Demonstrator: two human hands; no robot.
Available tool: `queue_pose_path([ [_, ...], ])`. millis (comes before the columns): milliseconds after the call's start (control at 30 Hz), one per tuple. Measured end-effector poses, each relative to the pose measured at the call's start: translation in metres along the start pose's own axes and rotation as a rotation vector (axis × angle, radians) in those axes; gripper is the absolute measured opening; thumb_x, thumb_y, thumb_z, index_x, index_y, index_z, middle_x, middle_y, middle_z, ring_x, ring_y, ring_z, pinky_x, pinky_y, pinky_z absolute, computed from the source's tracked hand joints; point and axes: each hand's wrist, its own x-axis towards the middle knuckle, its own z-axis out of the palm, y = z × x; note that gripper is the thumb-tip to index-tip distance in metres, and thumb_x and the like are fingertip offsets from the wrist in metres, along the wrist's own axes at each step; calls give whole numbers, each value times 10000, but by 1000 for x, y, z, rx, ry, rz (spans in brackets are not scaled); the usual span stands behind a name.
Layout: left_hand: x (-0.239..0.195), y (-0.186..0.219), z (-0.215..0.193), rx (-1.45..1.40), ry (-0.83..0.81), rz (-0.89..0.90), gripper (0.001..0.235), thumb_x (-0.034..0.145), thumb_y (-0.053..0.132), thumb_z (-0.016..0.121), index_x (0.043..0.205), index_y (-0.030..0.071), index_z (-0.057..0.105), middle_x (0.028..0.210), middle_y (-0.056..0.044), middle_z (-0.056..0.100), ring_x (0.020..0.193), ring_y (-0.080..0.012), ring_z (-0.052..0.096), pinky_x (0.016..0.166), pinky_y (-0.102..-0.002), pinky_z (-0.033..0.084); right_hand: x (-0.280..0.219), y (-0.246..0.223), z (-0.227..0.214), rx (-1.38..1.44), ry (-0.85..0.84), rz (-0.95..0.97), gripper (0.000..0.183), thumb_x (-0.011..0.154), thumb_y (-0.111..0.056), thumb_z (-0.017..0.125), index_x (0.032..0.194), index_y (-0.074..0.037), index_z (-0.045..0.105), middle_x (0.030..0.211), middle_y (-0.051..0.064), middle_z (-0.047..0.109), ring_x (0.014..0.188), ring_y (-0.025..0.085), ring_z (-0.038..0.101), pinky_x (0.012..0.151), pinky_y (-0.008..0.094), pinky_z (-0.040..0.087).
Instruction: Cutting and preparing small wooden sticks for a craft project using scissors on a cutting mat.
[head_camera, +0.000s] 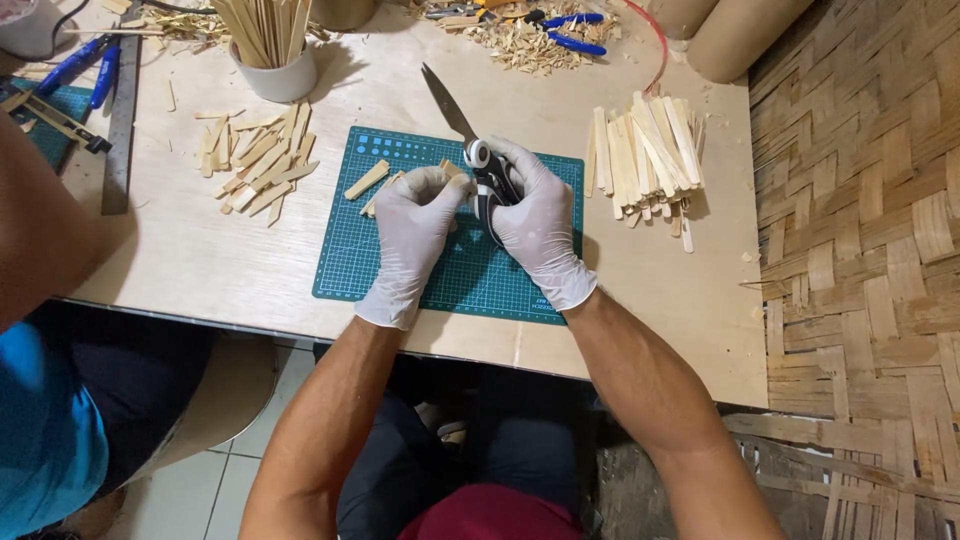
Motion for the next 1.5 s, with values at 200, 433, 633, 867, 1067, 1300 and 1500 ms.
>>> queue_pose_path([
  [200,-3,2,-4,-98,-77,98,311,898,113,776,1197,34,740,740,-129,738,472,-113,589,501,-232,496,0,4,-1,68,-25,17,544,773,-39,843,1270,-216,710,910,95,802,861,105,753,804,235,611],
  [433,0,-9,-5,-211,-136,56,317,883,124,827,1182,50,754,818,-135,751,470,-101,584,479,-235,526,1,7,-1,205,-68,60,564,743,1,851,1266,-139,694,945,91,797,868,106,724,835,250,603],
  [633,3,-14,-2,-161,-91,53,163,899,134,813,1046,67,797,782,-120,756,446,-122,614,434,-229,504,-2,2,-2,139,-31,34,543,761,4,840,1263,-147,700,946,101,802,872,127,759,805,240,606],
  [867,4,-4,-8,-196,-53,-37,156,984,176,719,1080,75,791,811,-96,745,463,-101,582,475,-234,487,5,30,-1,401,-114,166,612,750,-11,853,1323,-69,649,991,149,780,893,174,747,810,252,639],
  [1067,5,-2,-12,-274,-48,-156,175,991,191,699,1096,82,787,807,-75,704,481,-89,573,518,-230,457,7,37,-3,608,-166,348,556,787,14,796,1316,-42,637,999,221,761,852,248,783,697,257,678],
  [1300,4,1,-13,-276,-30,-178,175,983,192,706,1078,71,788,772,-72,682,463,-87,561,507,-230,439,5,37,2,504,-177,216,669,697,30,913,1305,-34,643,949,174,763,871,229,778,745,279,680],
  [1500,4,2,-14,-323,-44,-190,192,991,194,693,1077,46,780,754,-78,688,447,-82,547,486,-224,417,-4,32,12,457,-80,86,588,773,62,865,1301,-70,644,915,159,766,884,171,741,774,261,632],
])
